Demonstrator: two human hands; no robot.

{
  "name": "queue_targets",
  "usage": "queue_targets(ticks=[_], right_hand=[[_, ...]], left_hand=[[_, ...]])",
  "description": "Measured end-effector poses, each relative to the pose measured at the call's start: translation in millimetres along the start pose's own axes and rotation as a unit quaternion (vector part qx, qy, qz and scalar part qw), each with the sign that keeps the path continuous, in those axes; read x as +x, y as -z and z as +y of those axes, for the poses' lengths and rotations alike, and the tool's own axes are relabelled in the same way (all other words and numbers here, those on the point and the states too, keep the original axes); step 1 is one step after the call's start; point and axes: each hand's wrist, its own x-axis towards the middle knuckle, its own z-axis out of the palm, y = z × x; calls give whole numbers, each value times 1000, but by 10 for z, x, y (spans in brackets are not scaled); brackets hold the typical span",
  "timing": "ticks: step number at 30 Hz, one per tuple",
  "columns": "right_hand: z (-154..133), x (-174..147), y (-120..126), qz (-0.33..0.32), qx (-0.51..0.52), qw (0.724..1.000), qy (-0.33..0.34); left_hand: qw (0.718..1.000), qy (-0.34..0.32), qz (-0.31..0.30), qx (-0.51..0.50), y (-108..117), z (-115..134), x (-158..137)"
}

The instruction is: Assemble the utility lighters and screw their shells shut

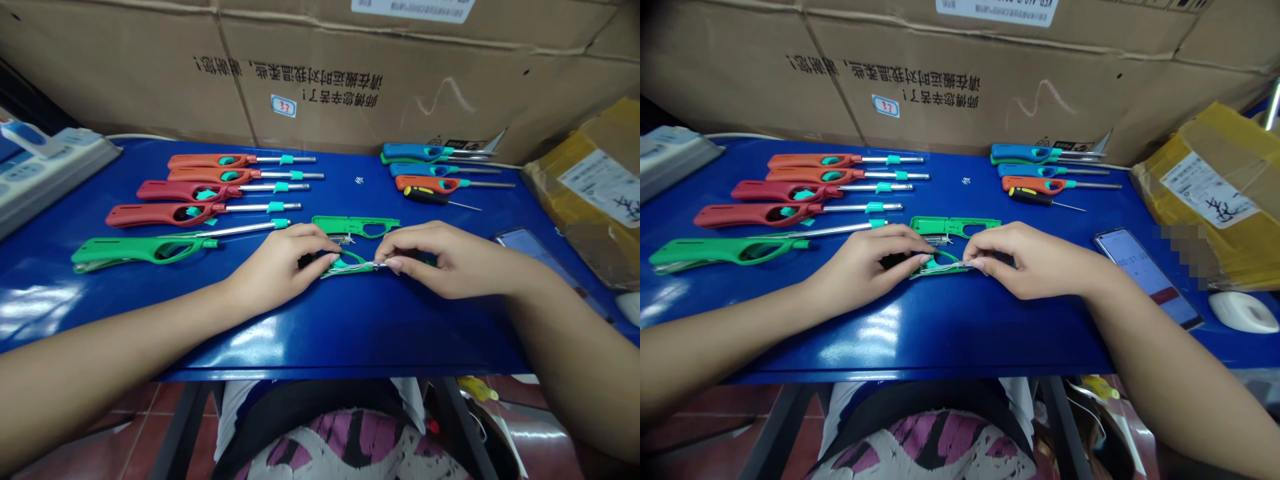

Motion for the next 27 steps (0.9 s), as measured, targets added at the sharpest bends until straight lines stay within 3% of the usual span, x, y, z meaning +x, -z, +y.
queue_targets(ticks=[6, 11, 15, 24, 27], right_hand=[[50, 24, -17, -2, -29, 999, -36], [85, 19, 1, -1, -60, 998, 1], [106, 10, -7, 3, -70, 998, -9], [137, 93, -104, 27, 36, 998, -50], [115, 98, -102, 36, 26, 998, -50]], left_hand=[[1000, 5, -2, -5, -1, 11, -1], [1000, -1, 2, -4, -5, 10, -5], [1000, 2, 2, -3, -7, 11, 0], [1000, 1, 0, -5, -13, 14, -6], [1000, 2, 5, -8, -20, 27, -3]])
